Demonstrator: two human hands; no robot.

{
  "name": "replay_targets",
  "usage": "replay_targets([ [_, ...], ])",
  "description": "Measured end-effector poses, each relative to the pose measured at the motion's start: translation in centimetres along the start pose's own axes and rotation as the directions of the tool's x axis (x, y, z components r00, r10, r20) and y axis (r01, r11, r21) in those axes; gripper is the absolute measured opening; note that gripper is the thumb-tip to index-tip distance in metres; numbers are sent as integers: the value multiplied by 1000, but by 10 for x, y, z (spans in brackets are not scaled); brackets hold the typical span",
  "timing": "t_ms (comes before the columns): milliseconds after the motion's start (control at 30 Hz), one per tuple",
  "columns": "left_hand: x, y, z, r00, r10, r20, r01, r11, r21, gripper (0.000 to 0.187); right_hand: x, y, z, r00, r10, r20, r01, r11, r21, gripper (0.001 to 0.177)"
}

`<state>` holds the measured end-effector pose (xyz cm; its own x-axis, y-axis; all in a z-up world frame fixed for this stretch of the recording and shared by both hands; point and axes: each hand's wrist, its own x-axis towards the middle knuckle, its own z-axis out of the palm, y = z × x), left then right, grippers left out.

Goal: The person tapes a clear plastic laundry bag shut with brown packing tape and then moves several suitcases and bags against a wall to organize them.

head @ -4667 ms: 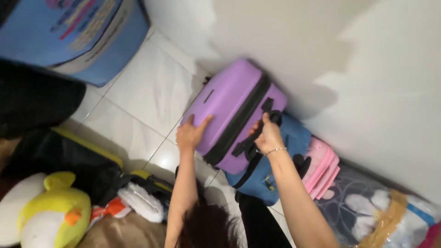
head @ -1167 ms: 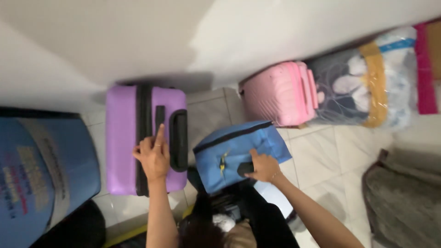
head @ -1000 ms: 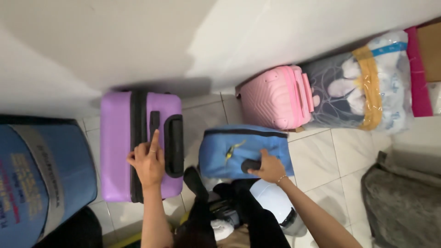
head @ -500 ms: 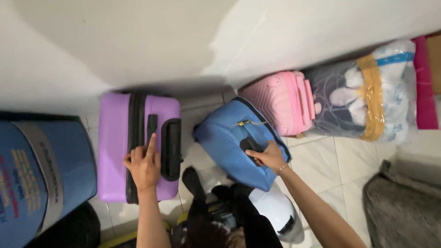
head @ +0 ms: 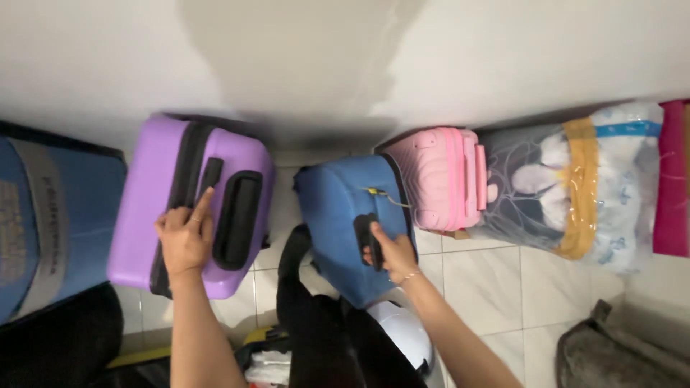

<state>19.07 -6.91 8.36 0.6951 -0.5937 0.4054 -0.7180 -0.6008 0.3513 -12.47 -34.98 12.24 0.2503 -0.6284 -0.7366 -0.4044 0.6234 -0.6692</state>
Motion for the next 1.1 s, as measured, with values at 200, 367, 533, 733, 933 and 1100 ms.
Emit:
replay_targets([
  [200, -1, -4, 1, 1000, -2, -4, 2, 999, 52, 48, 6, 2, 32, 992, -96, -80, 104, 990, 94, 54],
  [367, 4, -1, 2, 1000, -1, -10, 1, 1000, 19, 47, 14, -2, 26, 991, -97, -90, 109, 984, 140, 53],
  [533, -1, 8, -4, 998, -12, 56, 10, 999, 32, 50, 28, -8, 10, 990, -121, -68, 131, 978, 164, 59],
  [733, 7, 5, -3, 998, 54, 25, -54, 999, 5, 51, 30, -33, 22, 995, -90, -50, 96, 985, 142, 55],
  [933, 18, 1, -6, 996, 92, -12, -92, 996, 11, 50, 45, -57, 11, 986, -127, -109, 141, 981, 131, 63],
  [1100, 10, 1, -7, 999, 48, -14, -48, 998, -45, 48, 41, -60, 3, 993, -86, -82, 94, 989, 110, 68],
])
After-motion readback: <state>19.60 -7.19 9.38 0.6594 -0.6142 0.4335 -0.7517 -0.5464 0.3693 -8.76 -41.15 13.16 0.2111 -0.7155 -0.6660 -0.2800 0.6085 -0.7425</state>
